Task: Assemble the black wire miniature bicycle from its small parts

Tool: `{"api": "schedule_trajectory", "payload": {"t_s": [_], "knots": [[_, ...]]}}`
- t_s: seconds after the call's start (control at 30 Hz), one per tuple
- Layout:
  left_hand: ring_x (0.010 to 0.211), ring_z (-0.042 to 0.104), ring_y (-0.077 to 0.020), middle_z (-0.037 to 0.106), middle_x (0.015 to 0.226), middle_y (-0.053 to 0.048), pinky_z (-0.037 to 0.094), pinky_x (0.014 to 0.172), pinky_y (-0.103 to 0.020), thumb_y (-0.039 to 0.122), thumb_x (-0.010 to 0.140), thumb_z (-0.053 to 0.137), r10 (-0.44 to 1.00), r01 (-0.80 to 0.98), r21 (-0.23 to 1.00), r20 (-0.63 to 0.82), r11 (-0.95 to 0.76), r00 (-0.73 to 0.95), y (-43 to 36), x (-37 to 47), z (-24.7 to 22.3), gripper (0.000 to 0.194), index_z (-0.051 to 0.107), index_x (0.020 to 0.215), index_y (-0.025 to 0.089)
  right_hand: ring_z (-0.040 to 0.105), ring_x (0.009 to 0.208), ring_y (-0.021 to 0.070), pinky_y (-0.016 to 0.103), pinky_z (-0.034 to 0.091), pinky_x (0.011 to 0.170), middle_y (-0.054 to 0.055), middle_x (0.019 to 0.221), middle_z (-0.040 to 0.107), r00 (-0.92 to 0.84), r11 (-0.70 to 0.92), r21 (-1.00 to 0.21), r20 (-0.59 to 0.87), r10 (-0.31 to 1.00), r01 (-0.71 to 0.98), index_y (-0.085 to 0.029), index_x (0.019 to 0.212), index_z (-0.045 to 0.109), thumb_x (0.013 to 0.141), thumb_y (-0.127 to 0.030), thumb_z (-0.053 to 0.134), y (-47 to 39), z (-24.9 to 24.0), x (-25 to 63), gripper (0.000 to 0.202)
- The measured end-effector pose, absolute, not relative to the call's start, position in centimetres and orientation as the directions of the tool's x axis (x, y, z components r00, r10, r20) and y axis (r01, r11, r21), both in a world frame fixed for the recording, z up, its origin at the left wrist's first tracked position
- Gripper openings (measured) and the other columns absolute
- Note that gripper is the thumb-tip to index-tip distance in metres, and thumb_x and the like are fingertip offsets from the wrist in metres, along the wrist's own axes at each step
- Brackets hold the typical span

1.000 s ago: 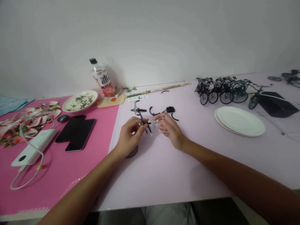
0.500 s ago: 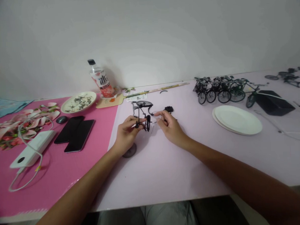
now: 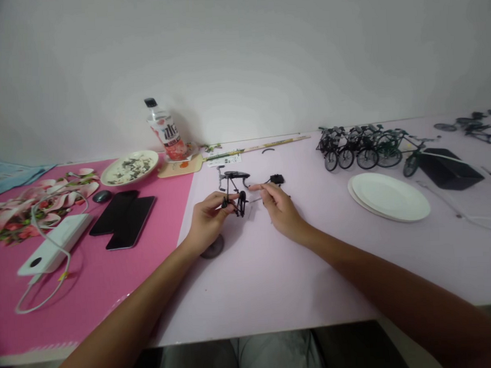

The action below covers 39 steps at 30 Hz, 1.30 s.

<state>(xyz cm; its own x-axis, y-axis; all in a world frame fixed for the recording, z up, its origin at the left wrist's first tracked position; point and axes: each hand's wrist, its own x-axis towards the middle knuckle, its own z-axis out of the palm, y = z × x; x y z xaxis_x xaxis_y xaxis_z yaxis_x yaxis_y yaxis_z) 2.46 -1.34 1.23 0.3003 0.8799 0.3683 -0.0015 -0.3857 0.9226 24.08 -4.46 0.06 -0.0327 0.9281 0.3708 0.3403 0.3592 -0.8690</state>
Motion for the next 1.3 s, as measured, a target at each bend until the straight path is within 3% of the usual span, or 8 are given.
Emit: {"api": "schedule_trajectory", "payload": {"t_s": [0.17,0.27,0.33,0.47,0.6,0.7,0.83,1.3], "knots": [[0.087,0.067,-0.0168,0.072,0.098,-0.008,0.058,0.073,-0.028,0.022,0.087,0.071,0.885,0.033,0.924,0.355,-0.382,0.302,-1.2,2.3,1.2,0.021,0.083,0.104,0.02,0.048,0.061,0.0147,0.029,0.041,0.057,0.0,0.069,0.056,0.027,0.317,-0.909,0.336,0.941,0.27,-0.019,0.125,0.075,0.1,-0.061,0.058,-4.5,0.3,23.9,0.053],[0.086,0.066,-0.0164,0.072,0.098,-0.008,0.058,0.074,-0.028,0.021,0.087,0.071,0.885,0.043,0.924,0.35,-0.38,0.308,-1.1,2.3,1.1,0.023,0.083,0.107,0.021,0.059,0.073,0.0183,0.032,0.048,0.067,0.006,0.089,0.072,0.045,0.349,-0.874,0.385,0.922,0.339,-0.021,0.121,0.079,0.099,-0.057,0.061,-4.6,0.5,23.8,0.045],[0.088,0.067,-0.0169,0.072,0.099,-0.008,0.058,0.075,-0.028,0.02,0.088,0.07,0.881,0.057,0.92,0.35,-0.387,0.318,-1.2,2.3,1.0,0.022,0.083,0.106,0.021,0.062,0.081,0.0203,0.034,0.05,0.073,0.009,0.101,0.075,0.017,0.387,-0.839,0.426,0.905,0.383,-0.023,0.117,0.08,0.102,-0.053,0.058,-4.7,0.7,23.8,0.041],[0.091,0.067,-0.017,0.071,0.1,-0.007,0.057,0.078,-0.028,0.017,0.088,0.069,0.868,0.079,0.906,0.37,-0.416,0.331,-1.3,2.4,0.7,0.024,0.082,0.107,0.022,0.062,0.078,0.0193,0.033,0.05,0.068,0.008,0.097,0.073,-0.046,0.447,-0.79,0.473,0.88,0.42,-0.022,0.115,0.079,0.105,-0.044,0.052,-5.0,1.0,23.5,0.037],[0.091,0.067,-0.0172,0.07,0.1,-0.008,0.058,0.081,-0.029,0.015,0.09,0.066,0.843,0.1,0.88,0.403,-0.464,0.357,-1.4,2.4,0.6,0.02,0.081,0.103,0.02,0.06,0.072,0.0169,0.029,0.046,0.059,0.006,0.097,0.072,-0.049,0.487,-0.772,0.514,0.856,0.408,-0.024,0.111,0.079,0.1,-0.037,0.061,-5.2,1.0,23.3,0.025],[0.089,0.067,-0.0167,0.069,0.096,-0.007,0.057,0.079,-0.029,0.012,0.09,0.064,0.81,0.127,0.844,0.443,-0.522,0.384,-1.5,2.3,0.6,0.017,0.079,0.093,0.019,0.05,0.059,0.014,0.029,0.041,0.056,0.0,0.071,0.059,-0.088,0.542,-0.716,0.566,0.819,0.44,-0.025,0.106,0.082,0.098,-0.033,0.064,-5.3,1.0,23.3,0.02],[0.084,0.066,-0.016,0.067,0.092,-0.007,0.055,0.077,-0.029,0.009,0.091,0.061,0.782,0.15,0.807,0.478,-0.571,0.4,-1.6,2.3,0.7,0.017,0.077,0.088,0.018,0.042,0.053,0.0125,0.029,0.037,0.054,-0.005,0.061,0.043,-0.108,0.568,-0.675,0.595,0.796,0.471,-0.025,0.107,0.083,0.097,-0.028,0.066,-5.4,1.2,23.3,0.02],[0.095,0.072,-0.0196,0.069,0.094,-0.009,0.057,0.087,-0.031,0.008,0.092,0.057,0.761,0.145,0.793,0.488,-0.591,0.428,-1.8,2.4,1.0,0.021,0.075,0.087,0.017,0.041,0.053,0.0113,0.028,0.036,0.054,-0.003,0.064,0.053,-0.134,0.589,-0.633,0.616,0.776,0.503,-0.02,0.099,0.081,0.096,-0.026,0.066,-5.7,1.4,22.9,0.016]]}}
